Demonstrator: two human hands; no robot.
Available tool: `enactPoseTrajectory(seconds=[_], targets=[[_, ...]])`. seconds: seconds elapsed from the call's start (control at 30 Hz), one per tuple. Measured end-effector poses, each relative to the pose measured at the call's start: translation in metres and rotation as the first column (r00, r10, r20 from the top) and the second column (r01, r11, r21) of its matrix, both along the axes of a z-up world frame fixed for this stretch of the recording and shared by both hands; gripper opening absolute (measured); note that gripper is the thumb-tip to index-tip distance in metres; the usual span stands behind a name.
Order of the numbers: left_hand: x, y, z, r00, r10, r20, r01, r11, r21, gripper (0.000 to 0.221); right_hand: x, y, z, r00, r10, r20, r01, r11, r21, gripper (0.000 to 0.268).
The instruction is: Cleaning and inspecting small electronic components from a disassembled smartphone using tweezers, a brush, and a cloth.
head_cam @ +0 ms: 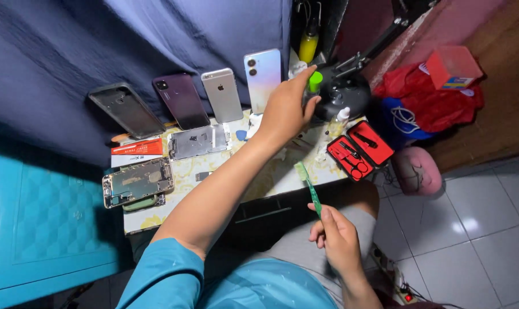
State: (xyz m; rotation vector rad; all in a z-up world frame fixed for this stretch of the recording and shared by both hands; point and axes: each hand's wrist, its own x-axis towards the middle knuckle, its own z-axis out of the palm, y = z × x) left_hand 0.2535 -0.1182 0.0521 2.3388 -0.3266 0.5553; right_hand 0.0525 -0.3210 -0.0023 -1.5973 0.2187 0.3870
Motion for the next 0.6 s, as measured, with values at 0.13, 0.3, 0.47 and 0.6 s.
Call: enactPoseTrajectory(seconds=[0.13,0.3,0.47,0.6], targets=[[-0.019,0.001,0.016,0.991,-0.030,0.129,0.035,0.999,-0.035,0.058,0.005,-0.015,0.000,0.998,-0.046,-0.032,0.047,0.999,0.025,0.049],[-0.083,0.026,0.019,0.896,-0.253,0.365,0.378,0.867,-0.326,0.060,0.014,-0.007,-0.001,0.998,-0.017,0.066,0.006,0.987,0.162,0.051],[-0.171,0.093,0.050,1.000,0.028,-0.007,-0.029,0.984,-0.176,0.045,0.017,0.036,0.023,0.989,0.147,-0.022,-0.140,0.972,0.190,0.049],[-0.215,0.143,0.040,0.966,0.256,0.041,-0.258,0.927,0.272,0.043,0.015,0.075,0.034,0.949,0.315,-0.024,-0.304,0.930,0.206,0.047]])
